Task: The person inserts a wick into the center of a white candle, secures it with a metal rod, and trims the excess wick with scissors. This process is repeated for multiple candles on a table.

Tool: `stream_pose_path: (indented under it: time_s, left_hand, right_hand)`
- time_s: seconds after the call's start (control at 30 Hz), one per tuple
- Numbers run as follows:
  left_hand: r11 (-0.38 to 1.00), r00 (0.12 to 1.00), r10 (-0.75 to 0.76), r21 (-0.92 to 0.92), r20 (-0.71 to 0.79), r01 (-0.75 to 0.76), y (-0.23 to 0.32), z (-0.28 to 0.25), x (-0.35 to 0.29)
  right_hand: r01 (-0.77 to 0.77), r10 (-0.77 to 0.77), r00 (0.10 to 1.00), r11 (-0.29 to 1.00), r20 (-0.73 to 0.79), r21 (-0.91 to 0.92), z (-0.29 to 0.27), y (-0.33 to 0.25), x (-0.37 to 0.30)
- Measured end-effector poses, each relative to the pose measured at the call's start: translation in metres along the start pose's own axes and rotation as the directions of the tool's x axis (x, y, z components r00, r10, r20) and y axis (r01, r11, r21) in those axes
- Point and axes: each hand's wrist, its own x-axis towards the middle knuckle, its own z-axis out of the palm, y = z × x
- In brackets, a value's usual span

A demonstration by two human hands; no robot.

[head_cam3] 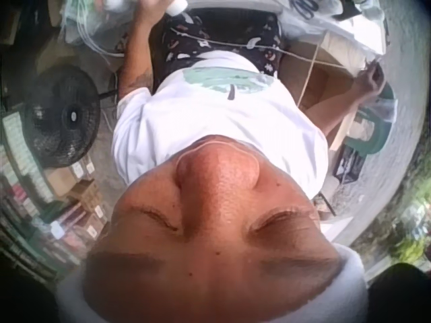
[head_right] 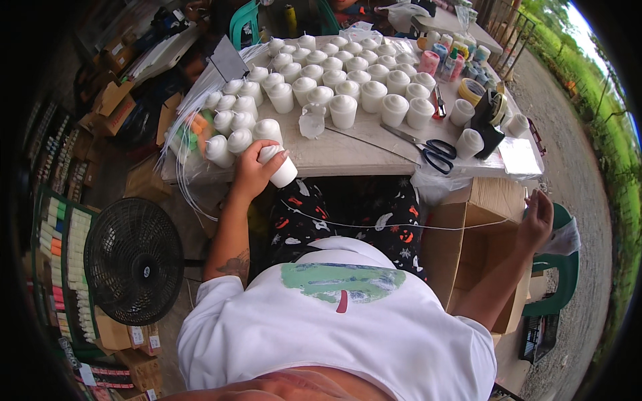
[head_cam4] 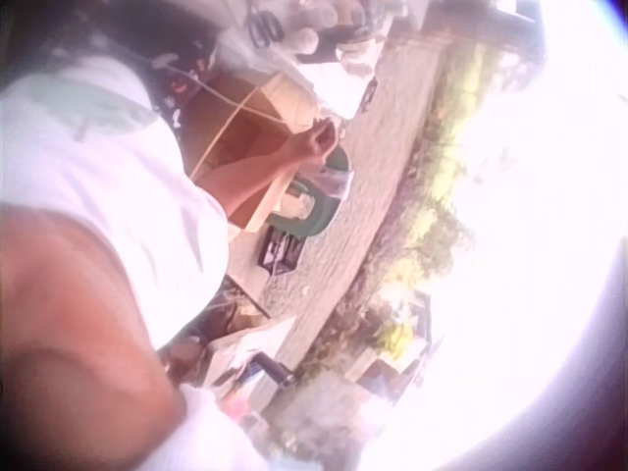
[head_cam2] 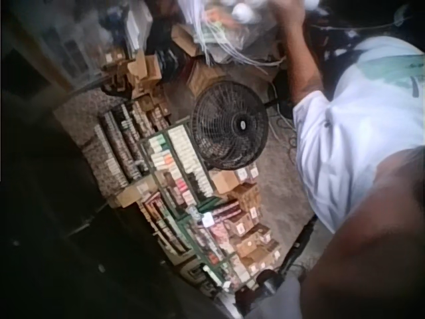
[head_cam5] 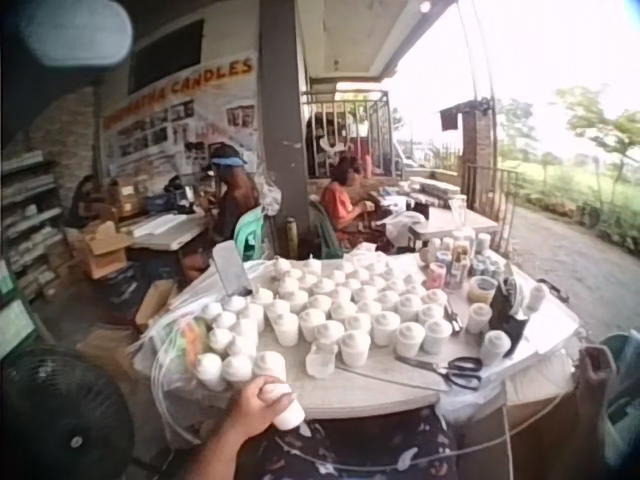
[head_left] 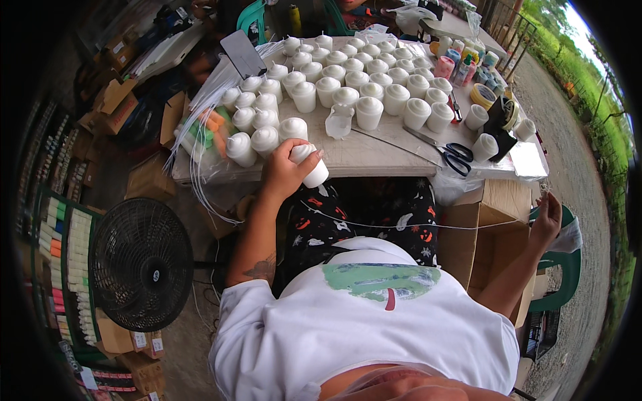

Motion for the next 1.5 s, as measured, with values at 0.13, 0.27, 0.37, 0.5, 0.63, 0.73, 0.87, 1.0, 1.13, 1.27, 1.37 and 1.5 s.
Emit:
stream_pose_path:
  time_s: [0.13,0.27,0.37,0.5,0.63,0.73,0.87,1.0,1.13,1.27,1.37,1.5]
  left_hand:
    - [0.983,0.996,0.07,0.175,-0.057,-0.059,-0.011,0.008,0.03]
    - [0.939,0.978,0.199,0.297,-0.062,-0.172,-0.014,0.023,0.044]
    - [0.915,0.973,0.221,0.36,-0.064,-0.184,-0.015,0.028,0.039]
    - [0.895,0.971,0.235,0.401,-0.049,-0.196,-0.011,0.032,0.034]
    - [0.849,0.912,0.38,0.448,-0.151,-0.28,-0.003,0.034,0.021]
    - [0.795,0.841,0.495,0.503,-0.219,-0.337,0.0,0.023,0.001]
    - [0.884,0.923,0.362,0.362,-0.132,-0.295,-0.021,0.01,-0.045]
    - [0.959,0.974,0.209,0.215,-0.091,-0.186,-0.031,0.008,-0.062]
    - [0.98,0.981,0.193,-0.055,-0.012,-0.193,0.021,0.017,-0.05]
    - [0.965,0.977,0.19,-0.203,0.092,-0.168,0.044,0.035,-0.031]
    - [0.812,0.903,0.226,-0.583,0.365,0.033,0.056,0.065,-0.045]
    - [0.854,0.92,0.225,-0.519,0.322,-0.028,0.061,0.081,-0.063]
  right_hand:
    - [-0.008,0.008,1.0,1.0,0.002,-0.001,0.001,-0.001,0.002]
    - [0.022,-0.022,1.0,0.999,-0.002,0.032,-0.002,0.003,0.005]
    - [0.006,-0.007,1.0,1.0,0.005,0.006,-0.002,-0.002,0.003]
    - [-0.063,0.059,0.996,0.996,0.07,0.066,0.0,-0.016,-0.002]
    - [0.0,-0.025,0.983,0.991,0.183,0.137,0.017,-0.03,-0.013]
    - [0.003,-0.012,0.991,0.998,0.131,0.071,0.015,-0.023,-0.005]
    - [-0.032,0.032,0.998,0.999,0.049,-0.008,-0.014,-0.013,0.0]
    - [-0.114,0.083,0.979,0.981,0.188,0.159,-0.017,-0.011,-0.005]
    - [-0.194,-0.006,0.868,0.916,0.497,0.35,0.069,-0.085,-0.047]
    - [-0.105,-0.165,0.679,0.942,0.715,0.317,0.144,-0.15,-0.104]
    - [0.189,-0.348,0.525,0.937,0.777,0.292,0.171,-0.173,-0.125]
    - [0.319,-0.381,0.49,0.915,0.784,0.245,0.178,-0.171,-0.144]
